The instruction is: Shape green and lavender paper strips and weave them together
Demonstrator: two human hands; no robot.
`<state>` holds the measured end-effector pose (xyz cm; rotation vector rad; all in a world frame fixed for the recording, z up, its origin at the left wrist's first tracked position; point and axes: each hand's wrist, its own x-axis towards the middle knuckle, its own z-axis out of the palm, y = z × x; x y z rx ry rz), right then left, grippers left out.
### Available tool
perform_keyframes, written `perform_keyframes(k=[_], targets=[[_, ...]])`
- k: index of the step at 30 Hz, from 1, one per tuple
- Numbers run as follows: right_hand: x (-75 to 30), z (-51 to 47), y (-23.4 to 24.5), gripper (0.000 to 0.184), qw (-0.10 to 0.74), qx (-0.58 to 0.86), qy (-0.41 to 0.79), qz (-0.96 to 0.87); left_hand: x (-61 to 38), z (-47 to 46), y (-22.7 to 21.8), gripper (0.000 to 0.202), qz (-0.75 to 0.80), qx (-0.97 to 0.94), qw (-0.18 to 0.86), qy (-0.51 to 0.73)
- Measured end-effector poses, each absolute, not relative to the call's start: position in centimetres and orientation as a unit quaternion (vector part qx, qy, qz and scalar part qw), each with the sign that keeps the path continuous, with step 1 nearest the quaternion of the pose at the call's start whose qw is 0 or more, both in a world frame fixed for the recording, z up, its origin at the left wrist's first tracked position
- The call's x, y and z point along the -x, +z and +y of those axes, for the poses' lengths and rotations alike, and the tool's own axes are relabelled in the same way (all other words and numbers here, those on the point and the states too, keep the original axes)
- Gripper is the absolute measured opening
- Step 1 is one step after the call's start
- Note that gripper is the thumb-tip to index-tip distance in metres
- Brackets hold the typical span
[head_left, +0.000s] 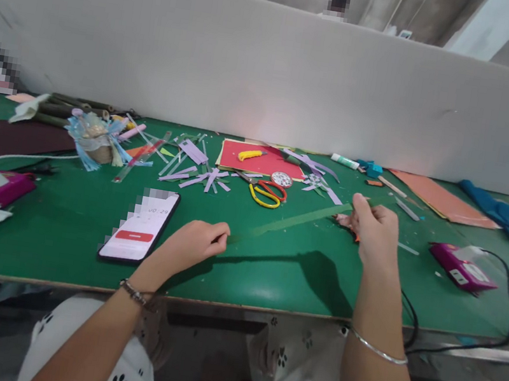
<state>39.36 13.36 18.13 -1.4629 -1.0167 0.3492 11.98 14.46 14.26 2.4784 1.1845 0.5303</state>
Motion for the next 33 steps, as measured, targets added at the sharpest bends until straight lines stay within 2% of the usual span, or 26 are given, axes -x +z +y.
perform_keyframes(k=[5, 8, 12, 16, 19, 22, 24, 26, 29, 33], targets=[[-39.5, 12.6, 19.1, 0.051, 0.630, 0.621, 0.164, -0.437, -11.0, 14.7, 14.9, 0.016, 0.427, -0.865, 0.163, 0.206], [-39.5, 12.4, 19.3, 0.052, 0.594, 0.636, 0.158, -0.467, -10.7, 14.8, 14.9, 0.017, 0.446, -0.859, 0.145, 0.207], [-39.8, 12.1, 19.2, 0.038, 0.500, 0.665, 0.154, -0.533, -10.6, 14.9, 14.7, 0.022, 0.482, -0.845, 0.079, 0.215], [-39.8, 12.2, 19.1, 0.024, 0.451, 0.671, 0.127, -0.574, -10.5, 14.7, 14.6, 0.026, 0.484, -0.832, 0.064, 0.264], [-39.8, 12.1, 19.2, 0.013, 0.484, 0.690, 0.003, -0.539, -10.5, 14.6, 14.9, 0.027, 0.464, -0.824, 0.092, 0.312], [-38.9, 11.6, 19.8, 0.021, 0.524, 0.667, -0.212, -0.485, -10.5, 14.4, 15.0, 0.025, 0.443, -0.833, 0.116, 0.311], [-37.5, 11.0, 20.1, 0.024, 0.515, 0.620, -0.265, -0.530, -10.6, 14.3, 15.0, 0.024, 0.428, -0.846, 0.115, 0.297], [-35.4, 10.6, 20.1, 0.019, 0.491, 0.568, -0.222, -0.622, -10.8, 14.2, 14.9, 0.023, 0.414, -0.857, 0.107, 0.287], [-32.0, 10.5, 19.2, 0.019, 0.379, 0.471, -0.012, -0.796, -11.0, 13.9, 14.9, 0.022, 0.412, -0.859, 0.116, 0.282], [-29.0, 11.1, 17.3, 0.022, 0.257, 0.426, 0.193, -0.845, -10.8, 13.9, 15.0, 0.020, 0.416, -0.836, 0.170, 0.314]])
